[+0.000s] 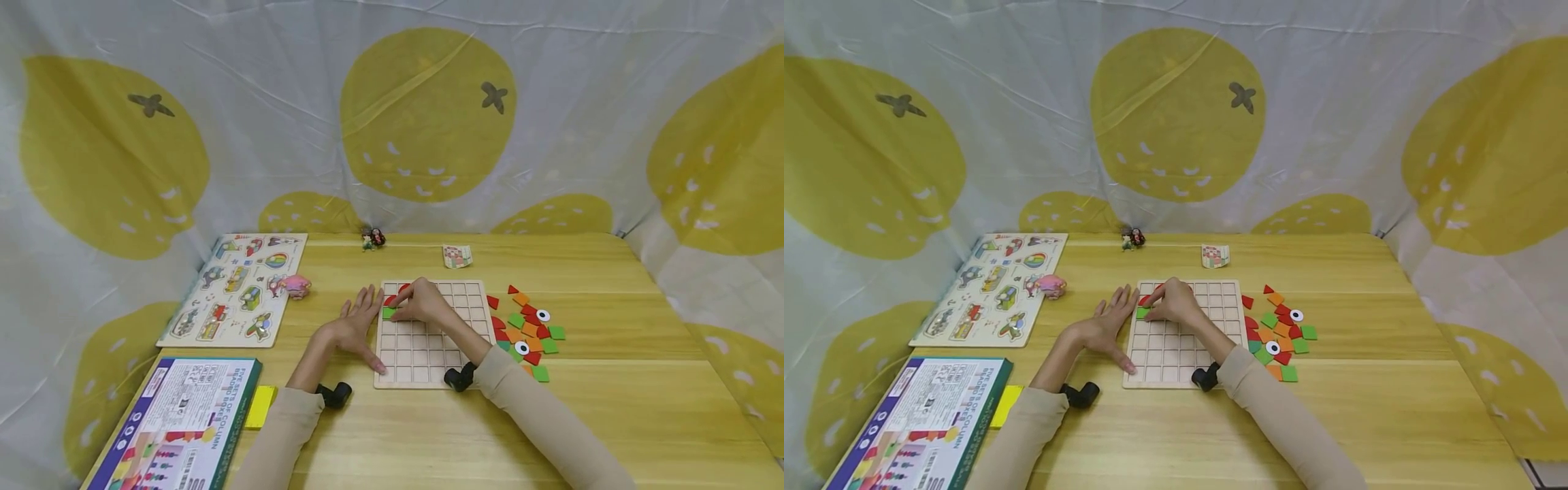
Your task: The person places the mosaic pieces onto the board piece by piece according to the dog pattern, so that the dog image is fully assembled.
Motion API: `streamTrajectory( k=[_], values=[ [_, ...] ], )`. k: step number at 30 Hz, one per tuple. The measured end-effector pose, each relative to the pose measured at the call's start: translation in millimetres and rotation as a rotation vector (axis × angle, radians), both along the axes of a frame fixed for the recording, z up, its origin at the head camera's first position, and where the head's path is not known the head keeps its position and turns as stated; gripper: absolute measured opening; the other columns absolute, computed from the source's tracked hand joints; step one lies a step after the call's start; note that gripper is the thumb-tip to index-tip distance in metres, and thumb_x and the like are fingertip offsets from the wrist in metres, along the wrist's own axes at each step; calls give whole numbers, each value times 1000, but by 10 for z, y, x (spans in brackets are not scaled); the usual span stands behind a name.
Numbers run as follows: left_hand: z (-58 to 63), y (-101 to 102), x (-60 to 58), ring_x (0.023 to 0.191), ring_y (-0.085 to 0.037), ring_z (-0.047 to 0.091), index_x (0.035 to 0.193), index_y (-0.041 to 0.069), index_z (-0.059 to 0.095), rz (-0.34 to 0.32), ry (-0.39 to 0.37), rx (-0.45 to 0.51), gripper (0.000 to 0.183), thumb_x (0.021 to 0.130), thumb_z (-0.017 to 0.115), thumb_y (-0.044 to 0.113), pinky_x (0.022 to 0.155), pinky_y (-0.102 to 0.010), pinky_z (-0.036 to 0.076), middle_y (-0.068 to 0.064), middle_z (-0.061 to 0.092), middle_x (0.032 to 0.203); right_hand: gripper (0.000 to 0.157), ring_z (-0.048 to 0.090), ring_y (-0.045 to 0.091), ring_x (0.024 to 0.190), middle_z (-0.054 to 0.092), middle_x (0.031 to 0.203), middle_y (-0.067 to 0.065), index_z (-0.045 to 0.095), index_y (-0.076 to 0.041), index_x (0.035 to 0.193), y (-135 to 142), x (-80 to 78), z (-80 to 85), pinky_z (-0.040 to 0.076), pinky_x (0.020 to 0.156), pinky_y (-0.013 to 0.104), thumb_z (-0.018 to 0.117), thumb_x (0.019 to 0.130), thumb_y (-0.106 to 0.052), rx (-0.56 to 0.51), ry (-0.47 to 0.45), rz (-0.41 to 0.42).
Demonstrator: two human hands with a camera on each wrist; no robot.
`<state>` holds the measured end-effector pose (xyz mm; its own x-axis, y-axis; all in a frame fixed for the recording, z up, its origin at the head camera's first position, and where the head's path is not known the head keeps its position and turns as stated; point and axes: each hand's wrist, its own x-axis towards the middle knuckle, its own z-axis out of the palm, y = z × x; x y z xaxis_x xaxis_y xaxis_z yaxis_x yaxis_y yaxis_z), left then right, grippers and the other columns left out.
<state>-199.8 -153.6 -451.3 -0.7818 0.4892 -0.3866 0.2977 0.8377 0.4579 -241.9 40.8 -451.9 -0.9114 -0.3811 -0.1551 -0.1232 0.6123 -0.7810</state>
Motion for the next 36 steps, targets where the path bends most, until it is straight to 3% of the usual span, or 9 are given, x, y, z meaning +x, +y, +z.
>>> streamTrajectory(
  k=[7,11,13,16,20,23,31,34,36],
  values=[
    [-1,25,-13,149,-33,-21,155,13,-13,-7,-5,10,147,56,87,56,120,-58,-6,-15,-22,160,16,46,11,60,75,94,5,79,-9,85,29,-34,12,38,54,22,86,70,-12,-6,10,23],
    [4,34,-21,149,-34,-20,154,13,-13,-16,0,3,147,56,87,57,119,-59,-5,-15,-22,160,23,37,10,52,64,71,2,79,-11,95,185,-39,42,32,50,22,84,73,-13,-32,-20,65],
    [1,36,-24,149,-35,-20,154,12,-13,-15,1,1,148,56,87,57,119,-59,-5,-16,-22,160,25,30,10,49,49,58,-1,78,-13,101,383,-31,79,27,48,22,82,76,-16,-41,-21,68],
    [2,37,-13,149,-34,-20,154,12,-13,-8,-1,-5,148,55,87,57,120,-58,-6,-16,-22,160,26,23,12,48,32,52,-4,76,-14,107,828,-10,155,24,48,24,78,81,-19,-36,-13,34],
    [5,12,3,149,-34,-19,155,11,-12,8,2,-6,148,54,88,56,120,-58,-6,-16,-21,160,25,23,13,45,29,50,-4,74,-10,109,1467,8,176,26,46,25,75,84,-17,1,-12,-61],
    [6,-3,10,149,-35,-18,155,10,-11,16,2,-2,149,54,88,56,120,-58,-5,-17,-20,160,29,22,12,44,27,49,-5,73,-6,109,1784,-10,123,25,45,24,76,82,-14,32,-48,-132],
    [20,16,8,149,-35,-18,155,11,-11,3,0,4,147,55,88,55,119,-59,-4,-17,-20,160,34,34,12,46,45,53,-6,74,-3,101,1929,-104,-1,34,48,25,85,71,-16,25,-163,-183],
    [15,22,2,149,-35,-19,155,11,-12,-3,4,5,147,56,88,56,120,-59,-4,-17,-20,160,30,38,13,52,57,66,1,74,-4,99,1941,-96,4,35,51,25,84,73,-15,61,-140,-193],
    [12,21,0,149,-35,-19,155,11,-12,-4,1,8,147,56,88,56,119,-59,-5,-17,-21,160,27,36,14,55,64,84,8,74,-4,100,1963,-79,11,34,52,24,82,76,-14,80,-122,-190]
  ],
)
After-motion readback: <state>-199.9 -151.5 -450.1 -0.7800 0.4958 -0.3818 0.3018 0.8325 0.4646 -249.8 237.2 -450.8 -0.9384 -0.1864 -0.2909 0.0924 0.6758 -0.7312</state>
